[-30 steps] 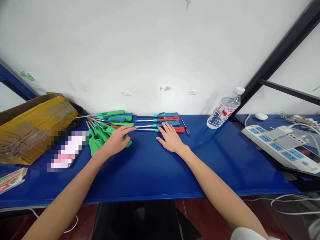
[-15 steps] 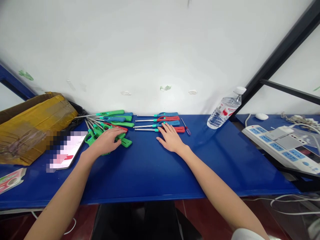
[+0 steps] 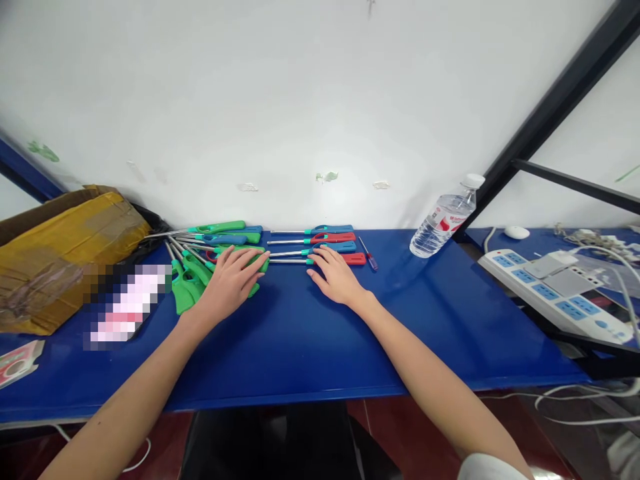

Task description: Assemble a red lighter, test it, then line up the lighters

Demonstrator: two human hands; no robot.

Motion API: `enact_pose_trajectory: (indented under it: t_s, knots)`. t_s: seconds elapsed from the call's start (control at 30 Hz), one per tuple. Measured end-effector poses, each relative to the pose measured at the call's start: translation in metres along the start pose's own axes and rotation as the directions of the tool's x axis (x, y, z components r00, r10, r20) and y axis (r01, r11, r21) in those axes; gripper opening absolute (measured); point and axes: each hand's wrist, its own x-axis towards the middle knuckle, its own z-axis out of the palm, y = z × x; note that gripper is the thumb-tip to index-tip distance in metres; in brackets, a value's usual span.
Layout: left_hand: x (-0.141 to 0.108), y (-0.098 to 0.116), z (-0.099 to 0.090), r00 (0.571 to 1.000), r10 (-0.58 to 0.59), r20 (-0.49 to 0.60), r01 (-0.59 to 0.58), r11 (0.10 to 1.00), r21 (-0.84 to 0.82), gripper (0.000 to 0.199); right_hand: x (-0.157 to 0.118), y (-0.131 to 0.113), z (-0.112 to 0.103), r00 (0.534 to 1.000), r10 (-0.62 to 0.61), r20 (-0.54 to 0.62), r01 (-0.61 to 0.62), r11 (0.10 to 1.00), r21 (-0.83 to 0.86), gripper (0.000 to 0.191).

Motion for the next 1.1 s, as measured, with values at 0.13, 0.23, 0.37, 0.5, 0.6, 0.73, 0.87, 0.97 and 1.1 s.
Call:
enact_pose_trajectory:
  t_s: [0.13,0.23,0.37,0.5,0.6,0.73,0.87,0.97,1.1]
  knots:
    - [0.003,0.018,-0.004,0.980,0.138,-0.141,-0.144,0.989,-0.036,0.041,0.004,-0.006,-0.003,0.997,0.024,-0.079,0.000,0.959,0.283,0.044]
    - [0.002,0.031,-0.004,0.951,0.246,-0.189,-0.263,0.962,-0.074,0.043,0.006,-0.011,-0.001,0.991,0.137,0.009,-0.115,0.793,0.599,0.052]
    - [-0.001,0.048,-0.002,0.913,0.346,-0.217,-0.374,0.921,-0.104,0.040,0.009,-0.024,0.006,0.942,0.157,0.297,-0.334,0.351,0.875,0.065]
    - [-0.003,0.062,-0.001,0.874,0.421,-0.241,-0.459,0.878,-0.134,0.035,0.010,-0.041,0.007,0.854,0.093,0.512,-0.517,0.050,0.854,0.065]
    - [-0.002,0.070,-0.001,0.844,0.468,-0.261,-0.513,0.847,-0.140,0.032,0.009,-0.048,0.002,0.813,0.097,0.574,-0.576,-0.010,0.817,0.051]
    - [-0.002,0.074,0.000,0.822,0.514,-0.245,-0.552,0.825,-0.120,0.037,0.009,-0.050,-0.002,0.783,0.067,0.619,-0.617,-0.044,0.786,0.035]
    - [-0.003,0.074,0.001,0.824,0.508,-0.250,-0.548,0.828,-0.123,0.038,0.010,-0.048,-0.003,0.788,0.048,0.613,-0.604,-0.134,0.786,0.033]
    - [-0.003,0.070,0.002,0.861,0.442,-0.251,-0.486,0.860,-0.153,0.038,0.013,-0.043,-0.010,0.842,0.110,0.528,-0.501,-0.203,0.841,0.038]
    - [-0.001,0.052,0.009,0.913,0.298,-0.278,-0.360,0.909,-0.208,0.035,0.016,-0.023,-0.032,0.906,0.243,0.348,-0.360,0.006,0.933,0.047]
